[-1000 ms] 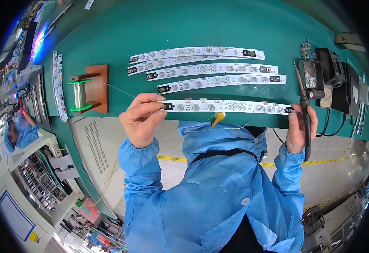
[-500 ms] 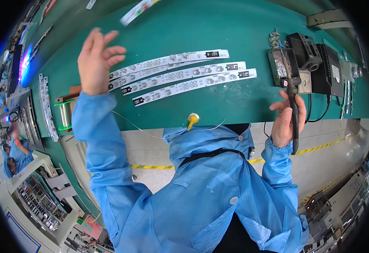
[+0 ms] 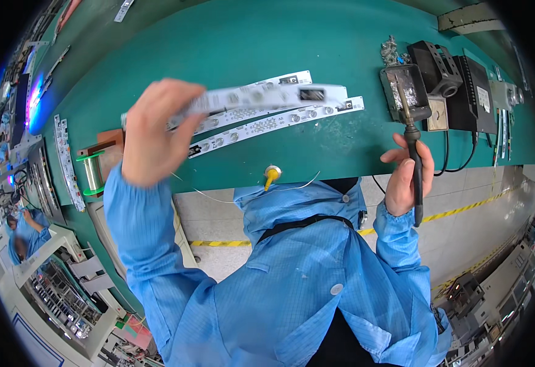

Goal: Soldering wires and components onto LED light strips at a manual assembly station.

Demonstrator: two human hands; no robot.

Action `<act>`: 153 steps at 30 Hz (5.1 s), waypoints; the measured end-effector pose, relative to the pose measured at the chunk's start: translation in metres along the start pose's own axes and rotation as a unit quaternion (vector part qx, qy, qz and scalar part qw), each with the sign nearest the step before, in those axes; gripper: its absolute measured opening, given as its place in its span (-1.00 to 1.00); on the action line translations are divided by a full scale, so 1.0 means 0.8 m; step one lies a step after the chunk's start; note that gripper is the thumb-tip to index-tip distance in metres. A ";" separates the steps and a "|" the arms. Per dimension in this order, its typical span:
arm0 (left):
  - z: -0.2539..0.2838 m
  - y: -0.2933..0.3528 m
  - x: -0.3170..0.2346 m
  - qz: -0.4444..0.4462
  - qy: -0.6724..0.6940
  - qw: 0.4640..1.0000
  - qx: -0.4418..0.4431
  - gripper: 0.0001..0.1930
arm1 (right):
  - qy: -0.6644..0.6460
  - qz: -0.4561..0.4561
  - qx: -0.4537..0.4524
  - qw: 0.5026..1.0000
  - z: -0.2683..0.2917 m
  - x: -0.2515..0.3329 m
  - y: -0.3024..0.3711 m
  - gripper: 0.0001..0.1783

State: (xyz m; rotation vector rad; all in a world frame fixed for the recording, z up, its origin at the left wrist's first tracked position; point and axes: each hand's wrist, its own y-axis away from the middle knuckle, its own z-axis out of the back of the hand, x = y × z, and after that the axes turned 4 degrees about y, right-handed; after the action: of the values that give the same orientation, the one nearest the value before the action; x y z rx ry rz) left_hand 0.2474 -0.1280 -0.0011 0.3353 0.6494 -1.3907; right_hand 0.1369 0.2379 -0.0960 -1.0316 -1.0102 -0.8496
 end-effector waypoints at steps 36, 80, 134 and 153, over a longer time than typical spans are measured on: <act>-0.240 -0.315 -0.125 -0.035 0.027 0.978 0.204 -0.75 | 0.192 0.237 0.004 0.952 -0.016 -0.027 -0.018 -0.11; -0.196 -0.293 -0.115 -0.068 0.062 0.980 0.176 -0.80 | 0.170 0.231 -0.007 0.958 -0.021 -0.036 -0.008 -0.04; -0.196 -0.035 -0.124 -0.174 0.239 0.949 0.105 -0.68 | 0.051 0.179 0.086 0.979 0.013 -0.028 -0.014 -0.16; -0.191 -0.020 -0.123 -0.256 0.148 0.953 0.063 -0.66 | 0.054 0.171 0.105 0.978 0.015 -0.037 -0.012 -0.16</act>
State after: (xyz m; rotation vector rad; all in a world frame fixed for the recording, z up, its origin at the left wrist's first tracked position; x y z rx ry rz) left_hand 0.1930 0.0362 -0.0596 0.5073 0.9403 -1.9038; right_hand 0.1154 0.2492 -0.1192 -0.9331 -0.7828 -0.4985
